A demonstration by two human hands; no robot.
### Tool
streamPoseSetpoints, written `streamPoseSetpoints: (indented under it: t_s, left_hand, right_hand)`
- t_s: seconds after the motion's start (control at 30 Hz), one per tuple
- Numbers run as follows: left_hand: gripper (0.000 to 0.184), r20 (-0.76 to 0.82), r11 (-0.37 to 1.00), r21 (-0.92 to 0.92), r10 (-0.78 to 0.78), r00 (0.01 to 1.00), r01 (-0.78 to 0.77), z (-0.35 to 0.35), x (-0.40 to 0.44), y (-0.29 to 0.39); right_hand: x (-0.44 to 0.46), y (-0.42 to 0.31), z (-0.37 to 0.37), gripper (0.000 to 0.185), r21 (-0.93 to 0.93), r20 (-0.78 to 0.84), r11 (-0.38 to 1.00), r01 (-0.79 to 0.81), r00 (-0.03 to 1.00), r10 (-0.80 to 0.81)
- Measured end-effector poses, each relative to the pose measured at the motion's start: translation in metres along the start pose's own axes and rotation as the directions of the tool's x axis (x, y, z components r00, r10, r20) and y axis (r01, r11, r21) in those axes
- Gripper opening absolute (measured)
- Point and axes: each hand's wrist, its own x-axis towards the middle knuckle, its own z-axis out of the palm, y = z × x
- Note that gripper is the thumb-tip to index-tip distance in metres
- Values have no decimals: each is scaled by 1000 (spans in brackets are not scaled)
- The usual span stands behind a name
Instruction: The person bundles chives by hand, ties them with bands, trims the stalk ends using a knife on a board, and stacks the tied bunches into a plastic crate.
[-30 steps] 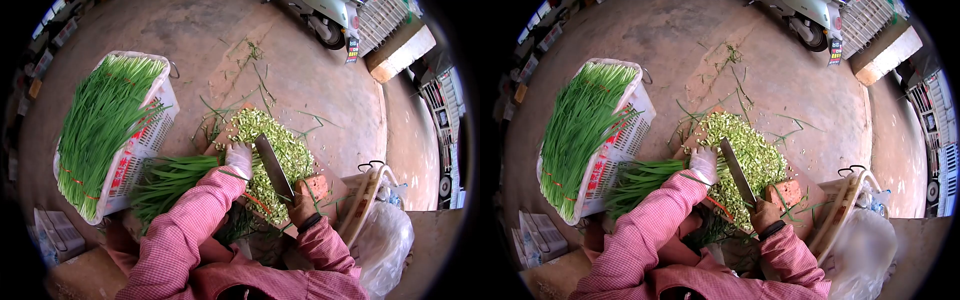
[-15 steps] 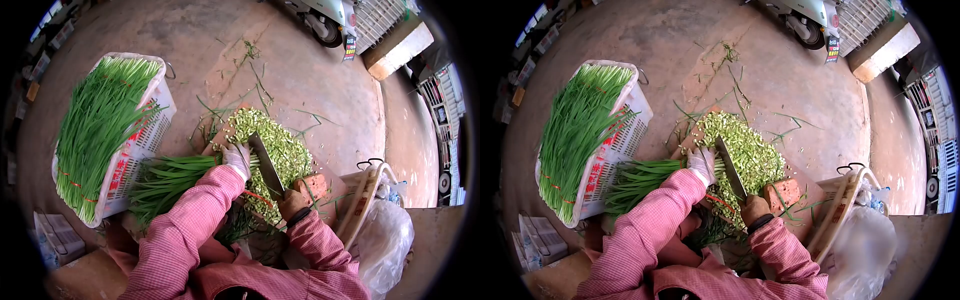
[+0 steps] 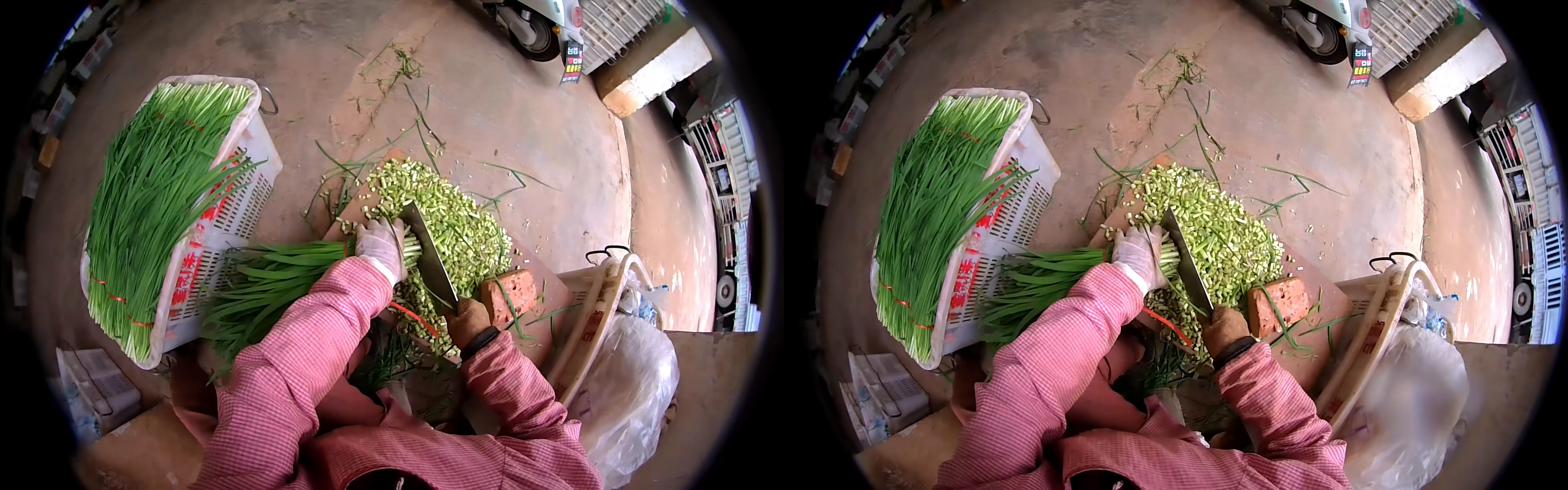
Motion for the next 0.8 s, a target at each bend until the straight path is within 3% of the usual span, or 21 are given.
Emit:
streamPoseSetpoints:
  t_s: [0.07, 0.13, 0.2, 0.27, 0.3, 0.33, 0.4, 0.47, 0.53, 0.6, 0.67, 0.73, 0.8]
  left_hand:
    - [71, -124, 1000, 0, -3, 992, 3, 6, -1, 1]
    - [68, -89, 998, 62, 1, 996, 5, 5, 1, 3]
    - [64, -171, 999, 19, -23, 985, 26, 15, 6, 0]
    - [68, -126, 1000, -14, 0, 992, -2, 7, -1, -1]
    - [78, -124, 999, -48, -11, 992, 5, 6, -4, -2]
    - [83, -71, 999, -43, -12, 997, 9, 0, -10, -2]
    - [94, -143, 997, -55, 51, 988, -60, 7, -13, -9]
    - [97, -178, 991, -101, 64, 982, -83, 17, -14, -23]
    - [101, -232, 982, -148, 82, 969, -118, 20, -11, -25]
    - [101, -188, 998, -54, 6, 982, -17, 21, -7, -15]
    - [96, -159, 999, -29, -20, 987, 16, 9, -8, -9]
    - [92, 11, 996, -42, -84, 996, 84, -2, -6, -5]
    - [85, -32, 996, -23, -86, 996, 86, -2, -4, -4]
  right_hand:
    - [15, -4, 6, 21, 0, 13, 999, 48, 999, -48]
    - [52, -23, 29, 21, 7, -86, 998, 57, 995, -56]
    - [82, -47, 25, 22, -95, -60, 994, 62, 996, -68]
    - [101, -17, 39, 22, 12, -89, 997, 72, 994, -70]
    - [112, -3, 39, 21, 170, 25, 985, 31, 999, -35]
    - [109, -4, 29, 21, 284, 157, 946, -158, 981, 116]
    - [97, -17, 14, 27, 354, 219, 889, -291, 950, 224]
    - [96, -10, 23, 27, 452, 205, 852, -263, 961, 188]
    - [94, -5, 22, 24, 478, 120, 865, -153, 987, 109]
    - [90, 12, 28, 19, 317, -133, 949, -10, 990, 55]
    - [54, -4, -6, 22, 159, -333, 973, 168, 937, -107]
    - [23, -8, -21, 23, 193, -372, 939, 284, 907, -197]
    - [-2, -5, -27, 24, 10, -364, 934, 356, 872, -328]
